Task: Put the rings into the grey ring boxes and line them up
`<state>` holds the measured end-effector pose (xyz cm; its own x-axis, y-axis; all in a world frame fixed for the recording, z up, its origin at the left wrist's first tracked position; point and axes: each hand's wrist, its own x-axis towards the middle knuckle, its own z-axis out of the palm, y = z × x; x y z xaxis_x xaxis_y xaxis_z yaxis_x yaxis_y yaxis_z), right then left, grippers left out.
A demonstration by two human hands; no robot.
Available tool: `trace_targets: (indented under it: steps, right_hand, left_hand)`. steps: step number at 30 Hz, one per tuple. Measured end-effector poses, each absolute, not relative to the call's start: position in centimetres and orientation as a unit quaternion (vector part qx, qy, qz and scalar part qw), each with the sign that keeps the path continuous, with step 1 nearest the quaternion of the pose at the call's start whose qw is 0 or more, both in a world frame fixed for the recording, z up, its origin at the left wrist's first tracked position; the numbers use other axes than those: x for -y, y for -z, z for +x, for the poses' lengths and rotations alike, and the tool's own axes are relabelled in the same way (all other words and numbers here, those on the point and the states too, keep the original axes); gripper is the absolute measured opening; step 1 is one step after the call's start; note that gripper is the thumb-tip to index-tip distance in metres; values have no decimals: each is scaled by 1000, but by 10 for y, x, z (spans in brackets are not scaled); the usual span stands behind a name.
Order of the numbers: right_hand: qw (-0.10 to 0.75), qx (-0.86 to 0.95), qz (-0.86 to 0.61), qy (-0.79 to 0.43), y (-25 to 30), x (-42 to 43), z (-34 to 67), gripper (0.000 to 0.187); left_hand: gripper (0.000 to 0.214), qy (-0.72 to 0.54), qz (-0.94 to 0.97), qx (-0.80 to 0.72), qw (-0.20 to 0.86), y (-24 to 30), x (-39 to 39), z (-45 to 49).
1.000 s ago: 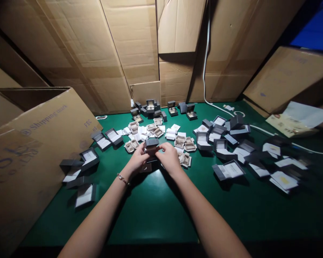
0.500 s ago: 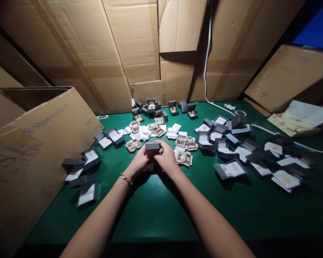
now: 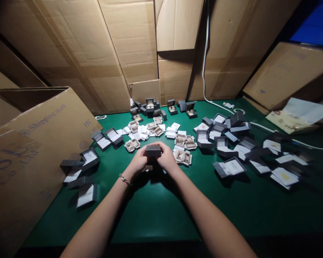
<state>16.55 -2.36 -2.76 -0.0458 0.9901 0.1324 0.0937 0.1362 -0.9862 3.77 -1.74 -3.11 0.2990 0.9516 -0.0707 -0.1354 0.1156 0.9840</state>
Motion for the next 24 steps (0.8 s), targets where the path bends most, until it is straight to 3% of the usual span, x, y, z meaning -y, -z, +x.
trace_targets:
  steps: [6,12,15,17,20,24]
  right_hand:
    - [514,568,-483,-424,27,26,165,22]
    - [530,523,-489,-455,38,22,158,57]
    - [535,531,-511,-413,40,23,157,52]
    - [484,586,-547,-351,39,25,158,42]
    - [335,712,-570,-239,36,32,158,31]
    - [159,811,-538,-168,33,42,155,31]
  left_hand:
    - [36,-412,491,-397,656,29,20,38]
    - [31,-451,377,-395,706,26,15,30]
    - [28,-510,304,-406,695,18,9,18]
    - [26,-538,258,-419,684,14,4,9]
    - [17,-587,181,-439,656,13,-3,0]
    - [17,-648,123,-432,615,17,-11,-6]
